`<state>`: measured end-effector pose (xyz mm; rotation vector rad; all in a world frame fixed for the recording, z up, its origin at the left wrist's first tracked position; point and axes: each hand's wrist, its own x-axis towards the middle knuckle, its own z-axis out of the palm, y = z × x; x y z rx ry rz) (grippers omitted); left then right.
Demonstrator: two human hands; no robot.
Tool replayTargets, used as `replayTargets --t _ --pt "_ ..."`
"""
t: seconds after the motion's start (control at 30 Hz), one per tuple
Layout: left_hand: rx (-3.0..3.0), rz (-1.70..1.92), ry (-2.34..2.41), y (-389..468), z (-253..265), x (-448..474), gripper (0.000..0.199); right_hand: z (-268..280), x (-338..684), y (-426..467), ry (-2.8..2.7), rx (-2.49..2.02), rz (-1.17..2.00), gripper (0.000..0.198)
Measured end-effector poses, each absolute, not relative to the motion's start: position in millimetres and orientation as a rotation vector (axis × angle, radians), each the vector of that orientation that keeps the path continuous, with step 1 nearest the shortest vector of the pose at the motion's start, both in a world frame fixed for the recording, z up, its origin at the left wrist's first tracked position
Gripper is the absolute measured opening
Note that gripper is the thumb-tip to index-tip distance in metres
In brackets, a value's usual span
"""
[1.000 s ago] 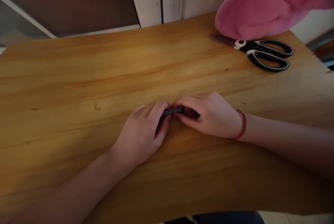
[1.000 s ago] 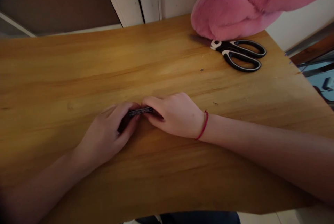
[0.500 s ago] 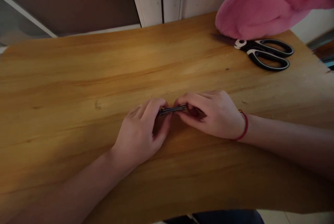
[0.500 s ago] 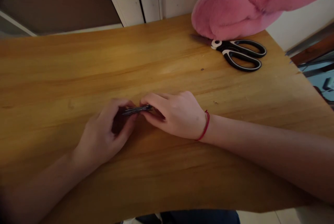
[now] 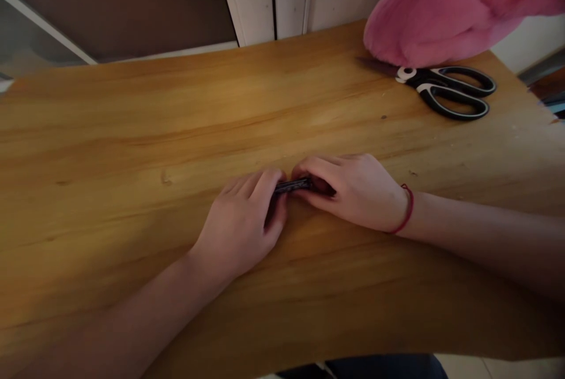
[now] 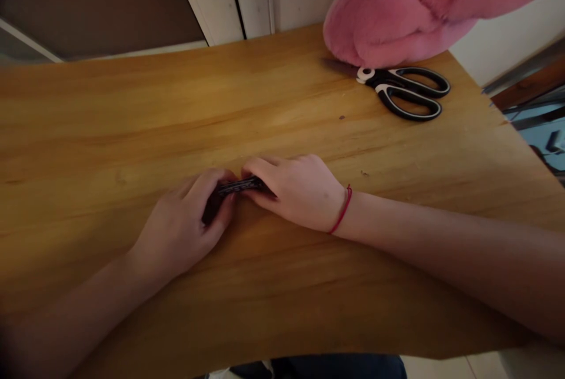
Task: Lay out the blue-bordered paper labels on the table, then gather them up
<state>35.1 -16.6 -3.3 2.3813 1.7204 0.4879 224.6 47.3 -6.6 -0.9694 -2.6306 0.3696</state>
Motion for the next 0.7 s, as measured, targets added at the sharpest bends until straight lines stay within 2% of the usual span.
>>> replayTargets --t 0.17,0.27,0.4,0.7 --pt "2.322 0.521 1.653 -14 -4 36 0.01 -8 223 49 -2.646 -0.979 0.419 0.023" --pt "2.166 0.626 1.606 -12 -5 34 0.009 -8 223 52 -2.57 -0.96 0.586 0.021" --pt "1.813 0.893 1.438 -5 -7 29 0.019 -10 222 60 -2.336 -0.89 0.873 0.023" --pt "1.43 1.181 1.143 7 -17 30 0.023 -15 210 61 -2.162 -0.817 1.099 0.031"
